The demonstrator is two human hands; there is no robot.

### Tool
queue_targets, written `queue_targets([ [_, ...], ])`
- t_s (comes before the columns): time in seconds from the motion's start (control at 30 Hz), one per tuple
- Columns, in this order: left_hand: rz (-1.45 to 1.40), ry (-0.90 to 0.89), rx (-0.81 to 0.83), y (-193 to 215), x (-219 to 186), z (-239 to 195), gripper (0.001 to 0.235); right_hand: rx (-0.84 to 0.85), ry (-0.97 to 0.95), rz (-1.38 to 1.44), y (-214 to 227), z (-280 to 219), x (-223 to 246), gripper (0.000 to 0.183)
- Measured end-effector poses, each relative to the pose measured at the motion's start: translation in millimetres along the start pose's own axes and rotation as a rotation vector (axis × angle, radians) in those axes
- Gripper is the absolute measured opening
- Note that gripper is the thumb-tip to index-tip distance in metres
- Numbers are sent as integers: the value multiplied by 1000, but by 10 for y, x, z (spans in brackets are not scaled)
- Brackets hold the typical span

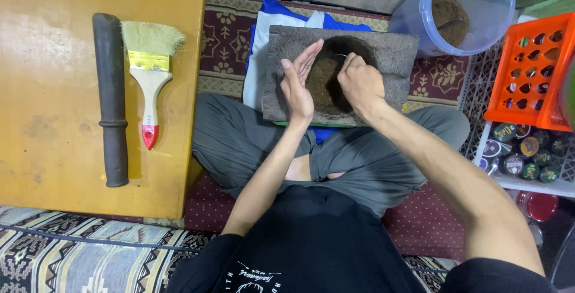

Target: Grinding and preparing brown powder ingredients in a stone mortar using a spoon and a grinding stone while sitting on the floor.

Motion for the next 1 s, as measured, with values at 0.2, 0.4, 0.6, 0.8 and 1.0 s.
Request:
queue_targets([
  [0.2,6,-11,20,5,19,-21,74,263,-99,367,-179,4,18,13],
  [0.4,5,-20,18,35,4,-31,75,234,-91,341,-75,-86,0,14],
  [0.6,5,0,26,50,10,-30,76,233,-20,304,179,-233,-119,15],
  [0.8,3,13,12,23,-10,-21,75,-24,59,-9,51,119,60,14],
  [1.0,29,27,18,-6,36,-11,75,8,159,78,98,-129,152,15],
])
Point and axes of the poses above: each hand's wrist, its own z-axis towards the middle knuckle, its own y-axis out of the back of the hand, x = y × z, the point moved 9 cm from there along z, towards the middle knuckle, and after that the axes turned 12 degrees about -x, right-handed, at the moved point
